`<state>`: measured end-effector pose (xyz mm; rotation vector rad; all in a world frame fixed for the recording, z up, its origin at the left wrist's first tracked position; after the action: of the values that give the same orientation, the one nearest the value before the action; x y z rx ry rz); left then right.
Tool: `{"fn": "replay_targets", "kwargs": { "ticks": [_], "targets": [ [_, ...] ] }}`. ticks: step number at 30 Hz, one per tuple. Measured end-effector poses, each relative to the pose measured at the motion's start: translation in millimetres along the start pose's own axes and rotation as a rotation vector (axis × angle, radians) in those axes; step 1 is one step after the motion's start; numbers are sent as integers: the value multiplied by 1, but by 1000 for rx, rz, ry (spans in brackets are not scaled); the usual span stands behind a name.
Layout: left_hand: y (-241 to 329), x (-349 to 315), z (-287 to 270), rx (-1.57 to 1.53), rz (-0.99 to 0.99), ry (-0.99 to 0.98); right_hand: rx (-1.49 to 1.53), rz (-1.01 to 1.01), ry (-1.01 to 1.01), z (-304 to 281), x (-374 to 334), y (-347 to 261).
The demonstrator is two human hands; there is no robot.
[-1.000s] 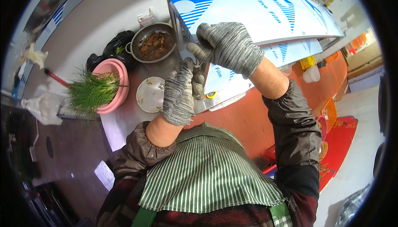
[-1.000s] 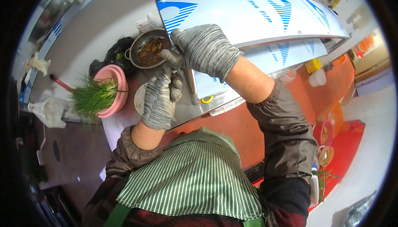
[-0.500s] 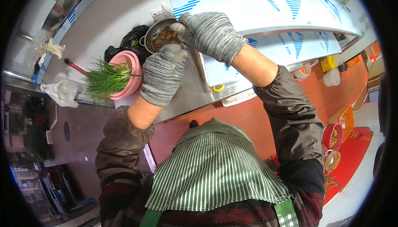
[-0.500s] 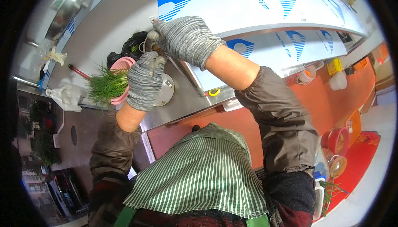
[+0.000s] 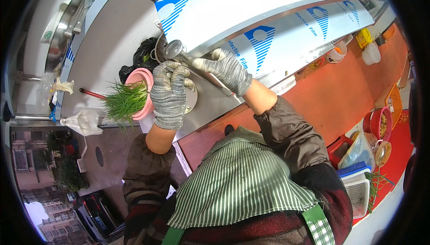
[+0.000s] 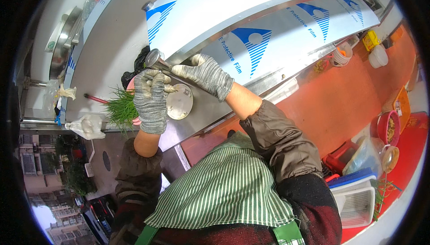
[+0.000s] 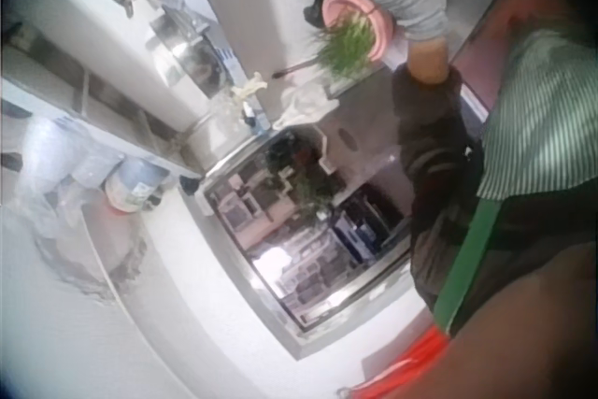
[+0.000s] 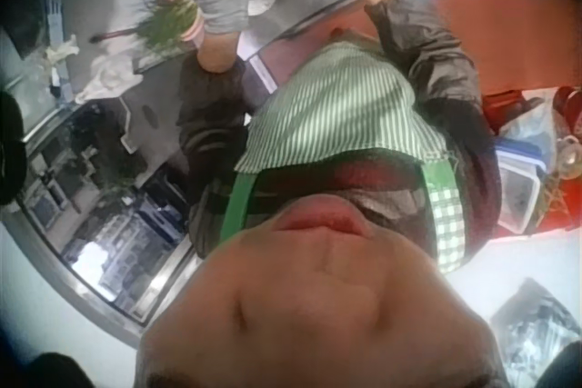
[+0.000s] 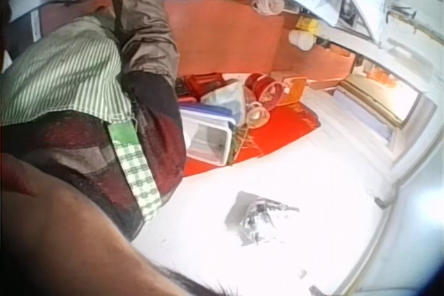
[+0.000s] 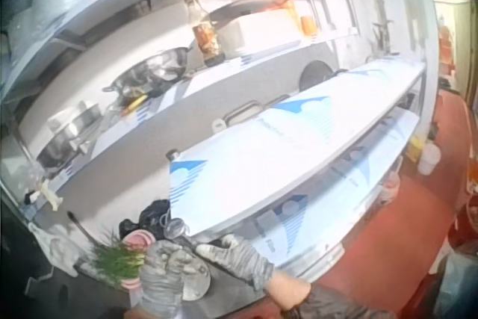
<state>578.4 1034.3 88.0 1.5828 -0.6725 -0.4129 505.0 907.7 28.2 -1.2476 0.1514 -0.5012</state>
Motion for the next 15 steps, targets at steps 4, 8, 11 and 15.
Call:
{"fn": "replay_targets", "kwargs": {
  "ticks": [4,8,11,15],
  "targets": [
    [5,-1,-2,68,70,-50,21,-9,-28,8,6,-1],
    [1,0,-7,246,118,-38,256,-201,-83,15,12,5],
    [0,4,-12,508,171,-42,205,-169,-120,12,15,13],
    [29,3,-4,1142,894,-199,217,-215,-112,14,15,9]
  ]
}}
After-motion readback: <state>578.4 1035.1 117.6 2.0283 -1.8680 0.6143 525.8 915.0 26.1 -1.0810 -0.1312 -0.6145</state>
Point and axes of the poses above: each hand's wrist, its own x-axis towards the middle knuckle, its own z-axis out of the palm, y = z × x, the point moved 4 cm from there along x, towards the middle knuckle, and after that the axes turned 5 degrees about -z, right-handed, at the moved point
